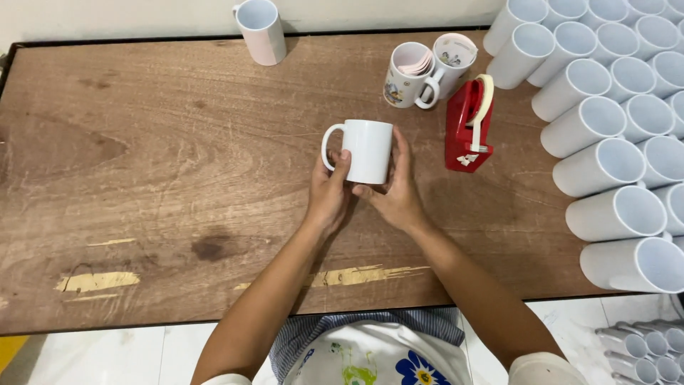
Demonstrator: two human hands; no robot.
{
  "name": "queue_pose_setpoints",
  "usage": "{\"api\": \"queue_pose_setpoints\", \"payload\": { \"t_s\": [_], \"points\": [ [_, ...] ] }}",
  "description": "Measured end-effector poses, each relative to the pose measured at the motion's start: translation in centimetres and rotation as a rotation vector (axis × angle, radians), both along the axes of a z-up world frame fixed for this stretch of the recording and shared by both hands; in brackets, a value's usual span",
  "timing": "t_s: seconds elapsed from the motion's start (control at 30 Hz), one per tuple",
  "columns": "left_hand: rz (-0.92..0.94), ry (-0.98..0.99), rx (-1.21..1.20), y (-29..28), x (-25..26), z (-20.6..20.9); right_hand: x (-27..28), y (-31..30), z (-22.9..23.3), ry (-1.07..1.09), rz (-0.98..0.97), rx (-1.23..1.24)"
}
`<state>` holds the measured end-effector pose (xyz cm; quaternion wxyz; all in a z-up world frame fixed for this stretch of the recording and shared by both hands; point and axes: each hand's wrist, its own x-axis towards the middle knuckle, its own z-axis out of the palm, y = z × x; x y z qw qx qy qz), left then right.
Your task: The person picks up a white ceramic mug and applies pieces of clear adhesive tape around its body and handle. They rotate the mug to reach different sides, repeatedly cutting tape from a red dispenser and smoothing it onto the surface.
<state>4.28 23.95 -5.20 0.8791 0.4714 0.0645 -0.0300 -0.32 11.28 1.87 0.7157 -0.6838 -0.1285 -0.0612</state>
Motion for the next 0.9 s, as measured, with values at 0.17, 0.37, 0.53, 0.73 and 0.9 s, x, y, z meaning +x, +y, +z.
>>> {"api": "queue_pose_setpoints", "payload": {
  "t_s": [0.17, 0.37, 0.53, 0.73, 0.9],
  "points": [
    [-0.141, -0.291, 0.442, 3.8, -1.9, 2.9, 0.8, -0.7, -2.2, 0.035, -0.028, 0.02],
    [-0.218, -0.638, 0.535, 5.8, -0.4, 3.2, 1.4, -0.9, -4.1, 0.452, 0.303, 0.602],
    [-0.093, -0.761, 0.646, 4.7, -1.8, 4.2, 0.6, -0.1, -0.3, 0.713, 0.268, 0.397],
    [-0.085, -0.592, 0.52, 3.8, -3.7, 5.7, 1.6, -1.0, -2.7, 0.614, 0.156, 0.179],
    [-0.124, -0.694, 0.454, 3.7, -3.4, 4.8, 1.1, -1.6, -1.8, 0.31, 0.26, 0.156]
  ]
}}
